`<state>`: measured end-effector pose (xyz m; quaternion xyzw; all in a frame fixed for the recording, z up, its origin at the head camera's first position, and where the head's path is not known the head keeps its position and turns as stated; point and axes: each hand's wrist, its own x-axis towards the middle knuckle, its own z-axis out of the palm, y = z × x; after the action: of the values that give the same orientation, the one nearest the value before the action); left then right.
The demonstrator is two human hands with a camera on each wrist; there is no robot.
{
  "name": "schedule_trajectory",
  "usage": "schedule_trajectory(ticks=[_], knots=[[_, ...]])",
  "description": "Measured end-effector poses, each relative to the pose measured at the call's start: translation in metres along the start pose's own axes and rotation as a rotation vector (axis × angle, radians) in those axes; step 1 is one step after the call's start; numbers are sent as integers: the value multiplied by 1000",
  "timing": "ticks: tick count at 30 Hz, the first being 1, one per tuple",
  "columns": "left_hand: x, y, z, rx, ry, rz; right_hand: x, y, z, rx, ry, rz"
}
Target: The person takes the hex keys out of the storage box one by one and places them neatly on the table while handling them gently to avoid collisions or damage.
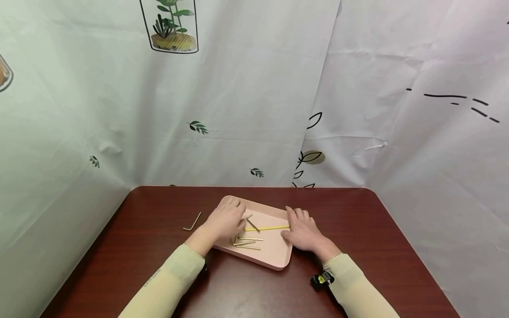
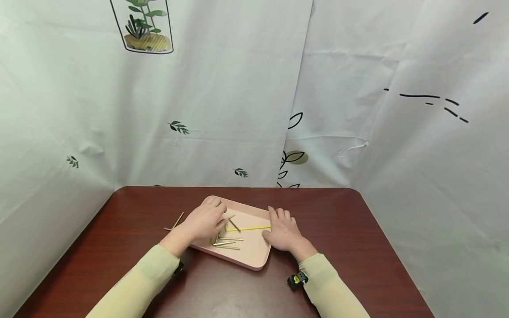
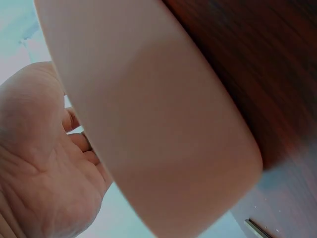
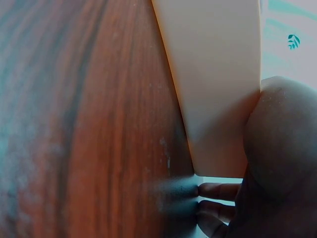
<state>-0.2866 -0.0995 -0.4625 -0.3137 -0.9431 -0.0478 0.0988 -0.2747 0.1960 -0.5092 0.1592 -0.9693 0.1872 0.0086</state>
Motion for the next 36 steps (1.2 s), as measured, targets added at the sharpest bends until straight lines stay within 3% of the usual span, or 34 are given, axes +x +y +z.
schedule_trajectory(ticks=[6, 15, 24, 32, 36], knots=[[5, 4, 4, -10, -15, 35, 0, -1, -1, -8, 6, -7], [11, 12, 13, -14, -42, 5, 2, 1, 3, 2, -3, -1], [14, 15, 18, -14, -27, 73, 1, 2, 4, 1, -3, 3], [18, 18, 20, 23, -108, 107, 1, 3, 5, -8, 5, -2], [18, 19, 23, 22, -116, 112, 2, 3, 4, -3, 10, -2]])
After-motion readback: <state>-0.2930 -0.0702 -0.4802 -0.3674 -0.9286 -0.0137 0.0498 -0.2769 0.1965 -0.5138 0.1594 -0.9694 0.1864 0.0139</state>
